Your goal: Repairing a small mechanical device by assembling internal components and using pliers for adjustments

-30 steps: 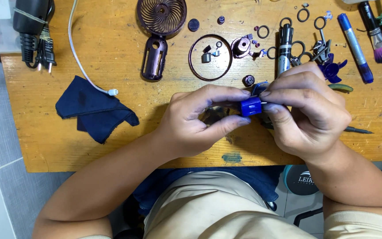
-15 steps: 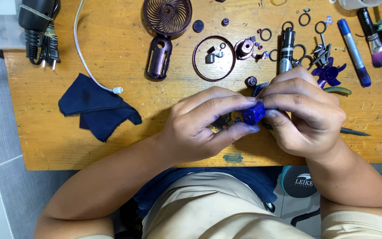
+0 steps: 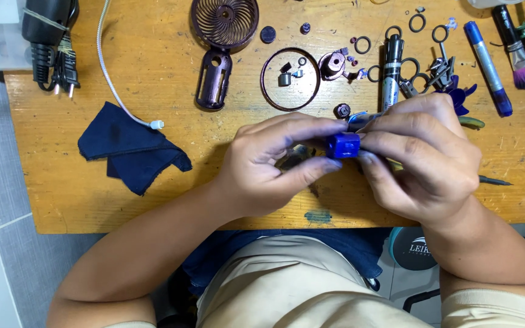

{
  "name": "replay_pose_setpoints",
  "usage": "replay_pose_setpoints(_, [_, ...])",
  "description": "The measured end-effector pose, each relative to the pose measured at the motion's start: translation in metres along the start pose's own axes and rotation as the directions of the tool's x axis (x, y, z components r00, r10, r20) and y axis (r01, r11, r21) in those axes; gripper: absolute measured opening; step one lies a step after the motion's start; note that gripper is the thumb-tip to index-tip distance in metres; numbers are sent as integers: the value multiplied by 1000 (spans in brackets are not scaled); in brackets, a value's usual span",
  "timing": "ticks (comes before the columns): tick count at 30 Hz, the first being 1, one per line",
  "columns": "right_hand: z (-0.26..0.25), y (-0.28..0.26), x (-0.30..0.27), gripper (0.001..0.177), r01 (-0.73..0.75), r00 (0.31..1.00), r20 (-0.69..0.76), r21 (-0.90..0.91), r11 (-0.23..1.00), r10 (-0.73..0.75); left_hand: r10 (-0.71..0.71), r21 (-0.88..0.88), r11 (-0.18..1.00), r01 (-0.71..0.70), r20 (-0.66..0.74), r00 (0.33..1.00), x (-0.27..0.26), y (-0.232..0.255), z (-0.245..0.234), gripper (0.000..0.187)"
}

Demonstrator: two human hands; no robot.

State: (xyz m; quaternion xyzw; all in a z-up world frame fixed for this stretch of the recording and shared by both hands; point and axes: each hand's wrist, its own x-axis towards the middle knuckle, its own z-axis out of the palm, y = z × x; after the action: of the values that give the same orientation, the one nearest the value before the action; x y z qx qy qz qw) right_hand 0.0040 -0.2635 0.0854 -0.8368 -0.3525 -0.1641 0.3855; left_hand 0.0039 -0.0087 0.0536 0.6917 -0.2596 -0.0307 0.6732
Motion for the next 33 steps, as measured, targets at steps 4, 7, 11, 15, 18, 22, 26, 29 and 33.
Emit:
replay_pose_setpoints(4, [-3, -2, 0, 13, 31, 999, 17, -97, 995, -29, -155, -145, 977, 158, 27, 987, -2, -3, 1, 40])
replay_pose_setpoints(7, [-4, -4, -1, 13, 8, 1000, 8, -102, 995, -7, -118, -90, 989, 120, 30, 993, -1, -5, 1, 40])
replay_pose_setpoints(11, [-4, -4, 1, 12, 18, 1000, 24, -98, 995, -15, -109, -53, 993, 110, 7, 994, -2, -9, 2, 40])
replay_pose_setpoints(15, [-3, -3, 3, 11, 49, 998, 32, -107, 993, -46, -106, -32, 994, 107, 25, 994, -2, -8, 1, 40])
replay_pose_setpoints(18, [-3, -4, 2, 11, 48, 999, 20, -110, 993, -46, -182, -205, 961, 185, 34, 983, -3, -7, 3, 41])
replay_pose_setpoints(22, [-4, -4, -1, 13, 21, 1000, 22, -121, 992, -19, -131, -37, 991, 132, 28, 991, -1, -4, 0, 40])
replay_pose_setpoints(26, [-2, -3, -1, 13, 50, 999, 18, -97, 994, -49, -187, -235, 953, 189, 32, 982, -4, -6, 4, 40])
replay_pose_setpoints(29, [-3, -4, 0, 13, 57, 998, 15, -116, 992, -56, -228, -370, 899, 236, 65, 972, -7, -9, 6, 44])
replay_pose_setpoints(33, [-6, -4, -2, 13, 41, 999, 26, -131, 990, -38, -188, -199, 960, 197, 62, 980, -2, -3, 1, 41])
